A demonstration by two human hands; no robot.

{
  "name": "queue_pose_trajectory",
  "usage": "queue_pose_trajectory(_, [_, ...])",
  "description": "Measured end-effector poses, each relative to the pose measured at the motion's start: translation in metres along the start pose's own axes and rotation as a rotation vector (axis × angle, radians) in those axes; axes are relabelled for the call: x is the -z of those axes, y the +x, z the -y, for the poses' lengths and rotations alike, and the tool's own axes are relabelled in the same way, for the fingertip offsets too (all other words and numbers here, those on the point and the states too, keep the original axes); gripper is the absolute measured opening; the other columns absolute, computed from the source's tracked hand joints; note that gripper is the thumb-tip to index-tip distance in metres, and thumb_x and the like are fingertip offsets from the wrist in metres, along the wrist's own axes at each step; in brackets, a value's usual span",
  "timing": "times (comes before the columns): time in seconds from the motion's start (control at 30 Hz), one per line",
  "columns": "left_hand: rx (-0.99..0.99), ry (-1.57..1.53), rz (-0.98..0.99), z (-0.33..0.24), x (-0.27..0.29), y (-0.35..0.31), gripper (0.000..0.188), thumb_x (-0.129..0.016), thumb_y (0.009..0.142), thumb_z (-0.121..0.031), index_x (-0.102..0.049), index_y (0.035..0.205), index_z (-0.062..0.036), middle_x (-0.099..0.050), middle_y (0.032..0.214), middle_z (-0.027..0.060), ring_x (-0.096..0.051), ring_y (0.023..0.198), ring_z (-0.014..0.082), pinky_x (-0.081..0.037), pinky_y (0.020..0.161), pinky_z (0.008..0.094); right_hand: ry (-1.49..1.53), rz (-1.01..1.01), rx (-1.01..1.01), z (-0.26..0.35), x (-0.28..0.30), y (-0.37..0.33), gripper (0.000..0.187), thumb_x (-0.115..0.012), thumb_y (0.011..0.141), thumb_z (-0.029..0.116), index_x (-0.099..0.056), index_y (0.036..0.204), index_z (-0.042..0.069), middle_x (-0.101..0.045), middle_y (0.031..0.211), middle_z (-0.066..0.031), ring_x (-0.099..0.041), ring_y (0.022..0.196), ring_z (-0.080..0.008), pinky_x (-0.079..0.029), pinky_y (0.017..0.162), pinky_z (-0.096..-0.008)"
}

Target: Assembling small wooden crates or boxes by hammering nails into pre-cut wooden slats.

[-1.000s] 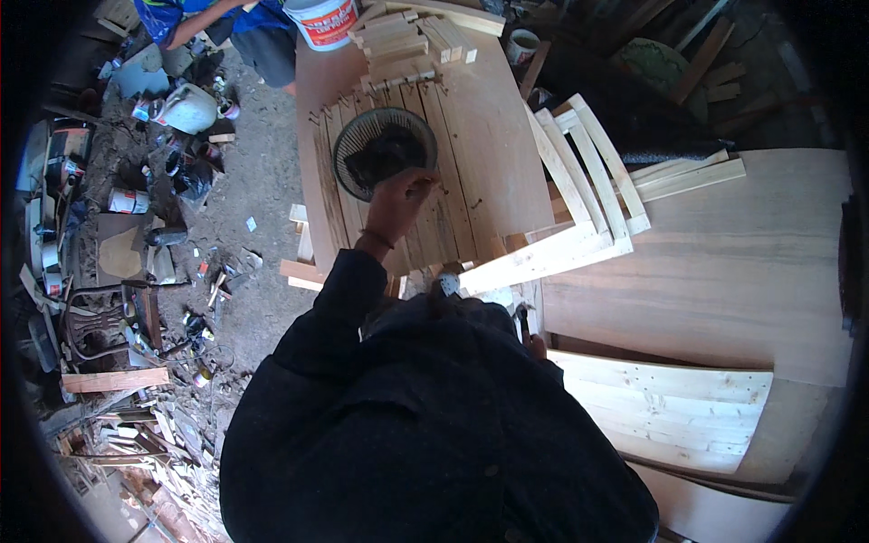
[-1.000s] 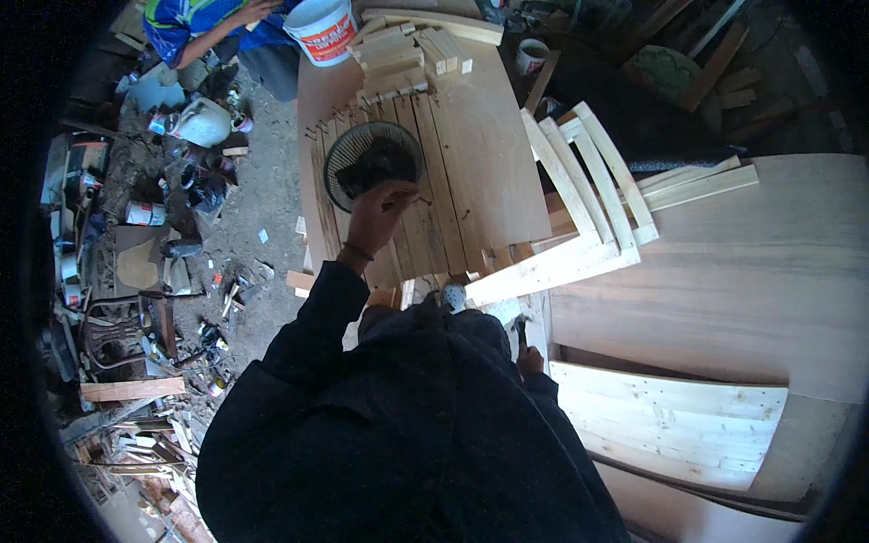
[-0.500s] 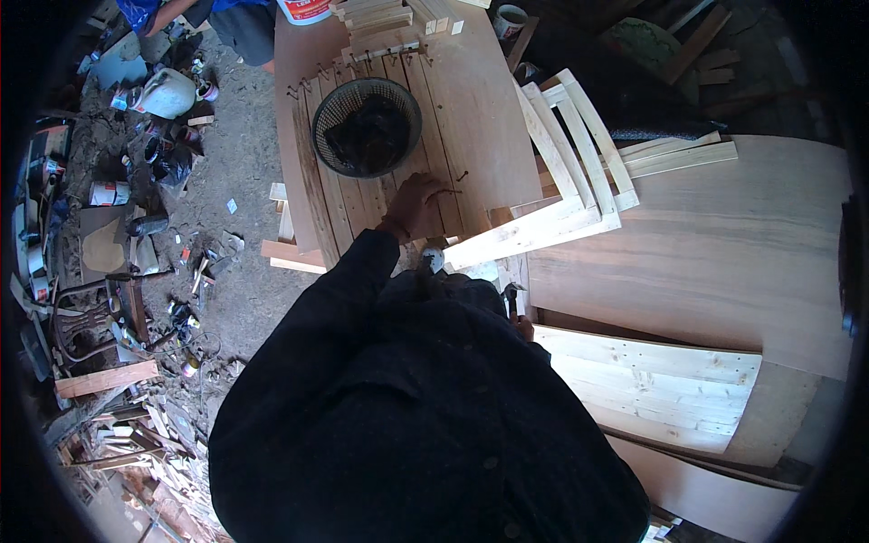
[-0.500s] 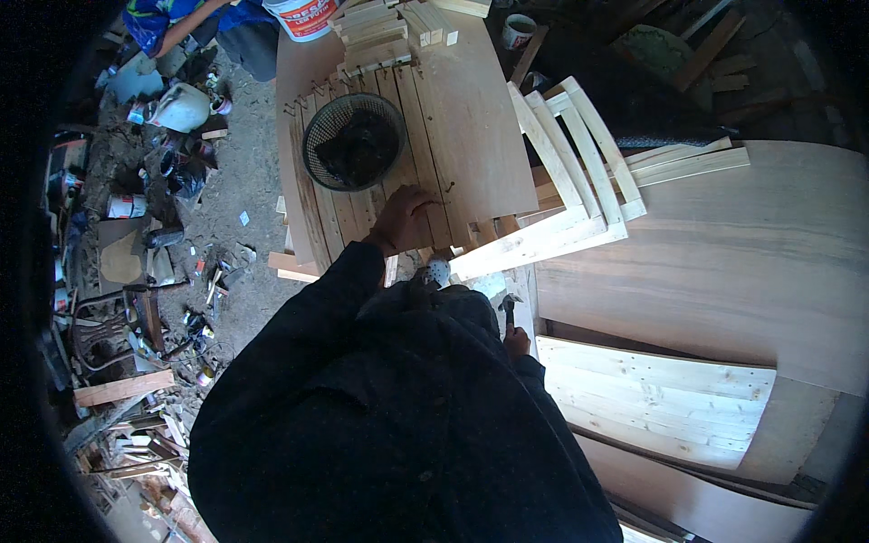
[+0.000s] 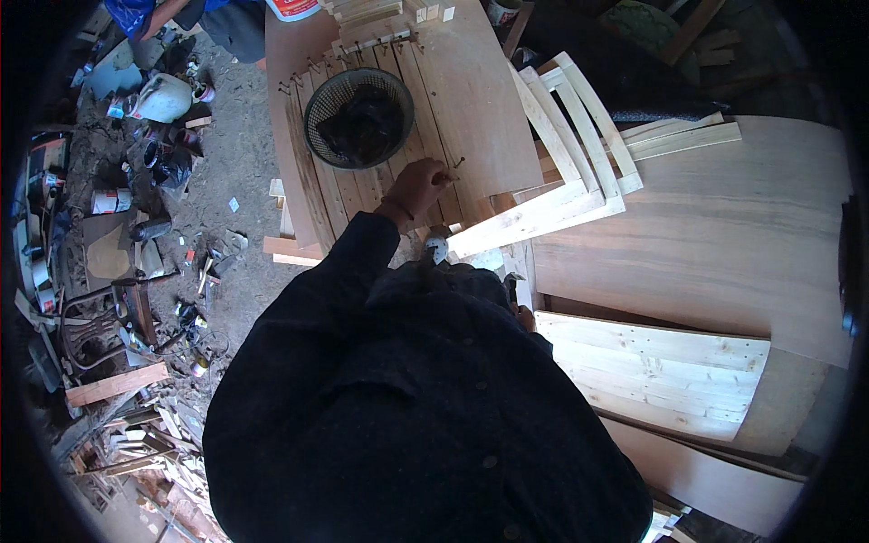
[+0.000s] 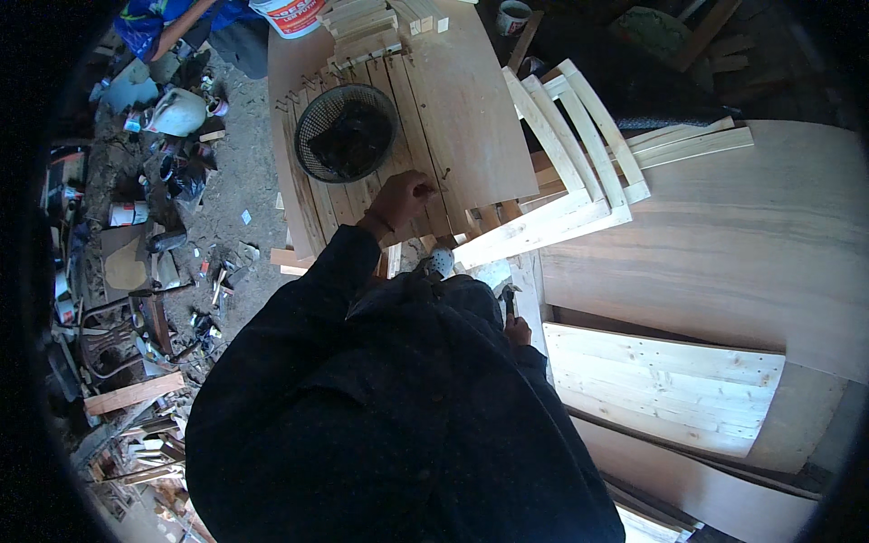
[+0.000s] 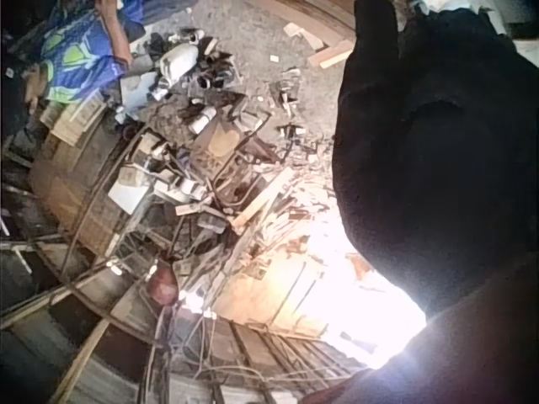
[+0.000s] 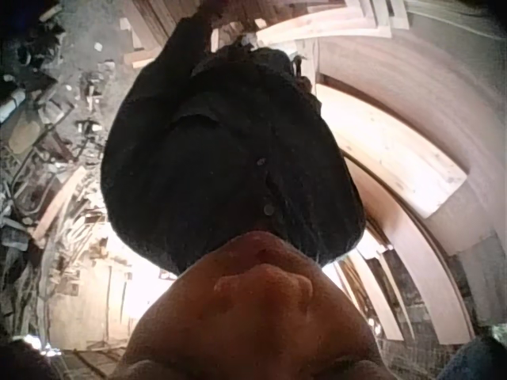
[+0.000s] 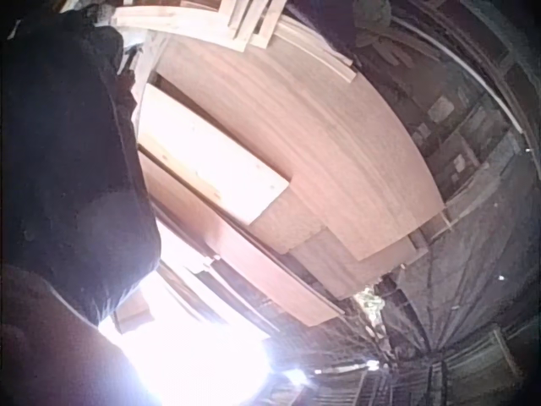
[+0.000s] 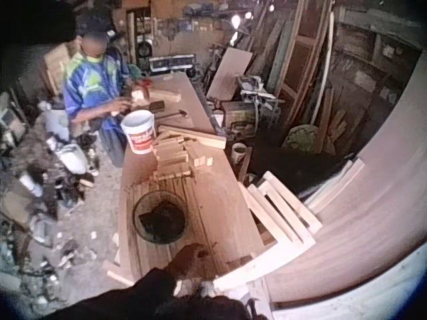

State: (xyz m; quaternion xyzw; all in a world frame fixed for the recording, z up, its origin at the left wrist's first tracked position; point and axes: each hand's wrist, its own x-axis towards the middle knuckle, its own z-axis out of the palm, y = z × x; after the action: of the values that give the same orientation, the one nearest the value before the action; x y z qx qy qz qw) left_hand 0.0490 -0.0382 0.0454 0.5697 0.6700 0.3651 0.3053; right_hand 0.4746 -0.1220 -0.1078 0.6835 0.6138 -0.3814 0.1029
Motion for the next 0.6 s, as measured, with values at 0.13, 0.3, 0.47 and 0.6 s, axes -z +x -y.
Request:
queue_pose_trajectory(0.13, [0.069, -0.229, -0.022, 0.009, -0.011, 0.002, 0.011, -0.067, 0.084, -0.008, -0.068, 0.094, -0.0052, -0.068, 0.095, 0.0101, -0.067, 0.087, 0.0231, -0.053, 0.077, 0.0314, 0.015, -0.037, 0.053, -0.002, -0.003, 0.004, 0.053, -0.045, 0.092, 0.046, -0.064, 0.088, -0.004, -0.064, 0.088, -0.0283, -0.062, 0.088, -0.0463, -0.048, 0.078, -0.0523])
queue_pose_trajectory(0.3, [0.078, -0.2, -0.16, 0.007, -0.023, -0.001, 0.014, -0.066, 0.087, -0.013, -0.067, 0.096, -0.0033, -0.069, 0.092, 0.0103, -0.067, 0.088, 0.0237, -0.054, 0.079, 0.0324, 0.048, -0.053, 0.015, 0.007, 0.001, -0.002, 0.051, -0.046, 0.092, 0.044, -0.063, 0.085, -0.004, -0.064, 0.084, -0.0277, -0.062, 0.087, -0.0459, -0.047, 0.076, -0.0516])
queue_pose_trajectory(0.47, [0.037, -0.15, -0.171, 0.011, -0.03, 0.002, 0.013, -0.06, 0.091, -0.011, -0.066, 0.099, -0.0029, -0.069, 0.092, 0.0125, -0.067, 0.089, 0.0259, -0.053, 0.079, 0.0341, 0.059, -0.055, -0.026, 0.002, 0.001, 0.004, 0.051, -0.047, 0.092, 0.043, -0.064, 0.084, -0.004, -0.064, 0.083, -0.0278, -0.062, 0.085, -0.0456, -0.047, 0.074, -0.0515])
queue_pose_trajectory(0.6, [-0.058, 0.016, -0.204, 0.016, -0.031, -0.002, 0.014, -0.058, 0.091, -0.012, -0.066, 0.098, -0.0029, -0.068, 0.093, 0.0147, -0.066, 0.088, 0.0303, -0.053, 0.078, 0.0367, 0.064, -0.087, 0.027, 0.02, 0.009, 0.007, 0.051, -0.047, 0.092, 0.044, -0.063, 0.082, -0.004, -0.064, 0.081, -0.0272, -0.061, 0.084, -0.0456, -0.047, 0.072, -0.0515])
